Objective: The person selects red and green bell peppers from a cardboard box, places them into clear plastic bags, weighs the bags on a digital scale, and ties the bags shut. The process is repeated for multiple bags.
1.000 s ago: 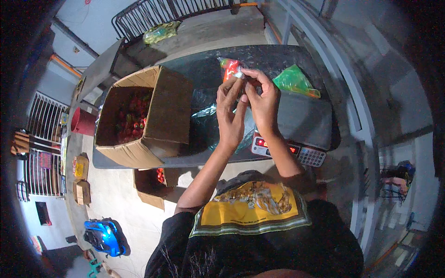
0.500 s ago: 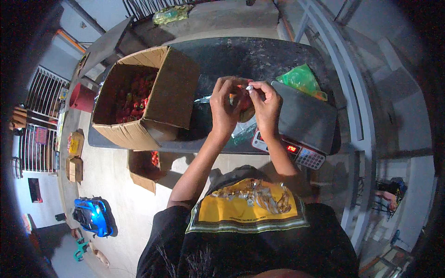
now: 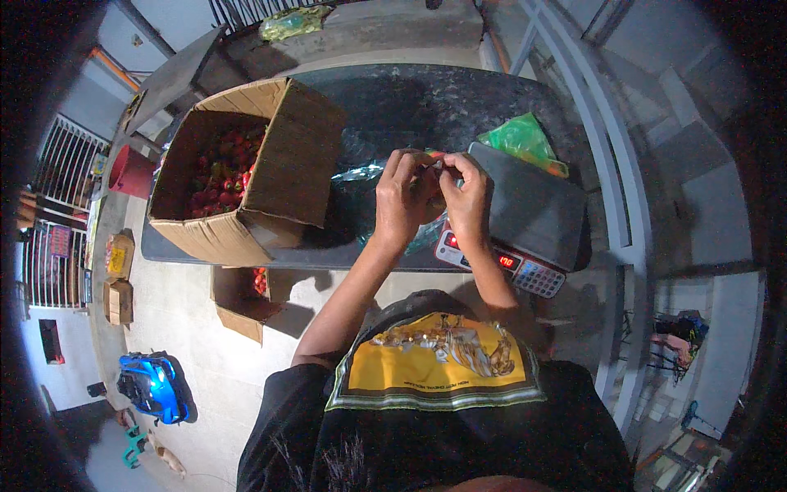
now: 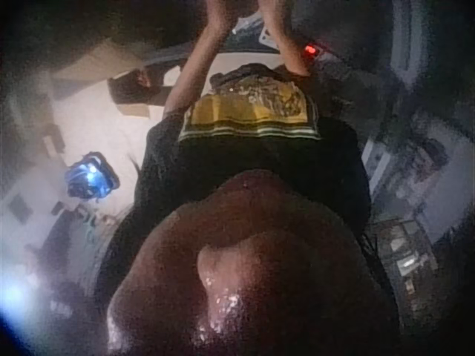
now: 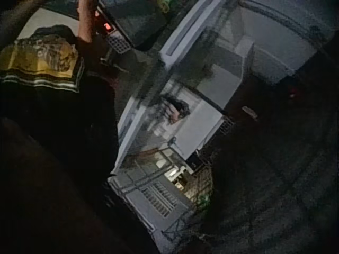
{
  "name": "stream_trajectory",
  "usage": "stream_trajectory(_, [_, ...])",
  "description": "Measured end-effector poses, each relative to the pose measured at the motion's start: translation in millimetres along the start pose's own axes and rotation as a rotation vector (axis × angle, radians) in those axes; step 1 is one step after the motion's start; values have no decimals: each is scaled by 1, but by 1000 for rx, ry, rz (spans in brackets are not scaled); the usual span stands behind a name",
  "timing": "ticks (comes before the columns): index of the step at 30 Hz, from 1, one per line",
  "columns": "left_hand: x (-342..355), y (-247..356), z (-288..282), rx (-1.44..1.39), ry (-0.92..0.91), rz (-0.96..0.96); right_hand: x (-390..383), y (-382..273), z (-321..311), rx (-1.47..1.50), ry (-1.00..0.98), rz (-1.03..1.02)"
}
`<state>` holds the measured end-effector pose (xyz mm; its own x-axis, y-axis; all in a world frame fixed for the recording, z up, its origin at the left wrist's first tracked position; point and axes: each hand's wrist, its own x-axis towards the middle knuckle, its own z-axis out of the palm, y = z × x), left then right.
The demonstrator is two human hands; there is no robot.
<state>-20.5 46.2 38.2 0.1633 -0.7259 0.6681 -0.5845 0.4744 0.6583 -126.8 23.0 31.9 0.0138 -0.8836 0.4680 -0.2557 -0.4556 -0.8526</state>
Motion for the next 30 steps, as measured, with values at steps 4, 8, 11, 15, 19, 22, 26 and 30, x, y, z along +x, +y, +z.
stream_trajectory(4, [4, -4, 4, 4, -83, -66, 0, -1, 0, 35, 67, 13])
stream_trajectory(8, [7, 8, 14, 80, -78, -126, 1, 5, 1, 102, 148, 2])
stream_trajectory(11, [4, 5, 26, 45, -26, -166, 6, 19, 1, 308, 147, 57])
stream_trajectory(15, [4, -2, 26, 2, -40, -130, 13, 23, -13, 748, -66, 301])
stream_trajectory(19, [5, -11, 23, -69, -95, -140, 14, 30, -20, 873, -178, 444])
stream_trajectory(22, [1, -6, 15, -104, -110, -98, 8, 41, -18, 814, -121, 465])
stream_trajectory(26, [-3, 10, 10, -48, -124, -88, 5, 44, -17, 774, -70, 433])
stream_trajectory(30, [-3, 2, 4, 28, -156, -42, 5, 25, -20, 721, -111, 400])
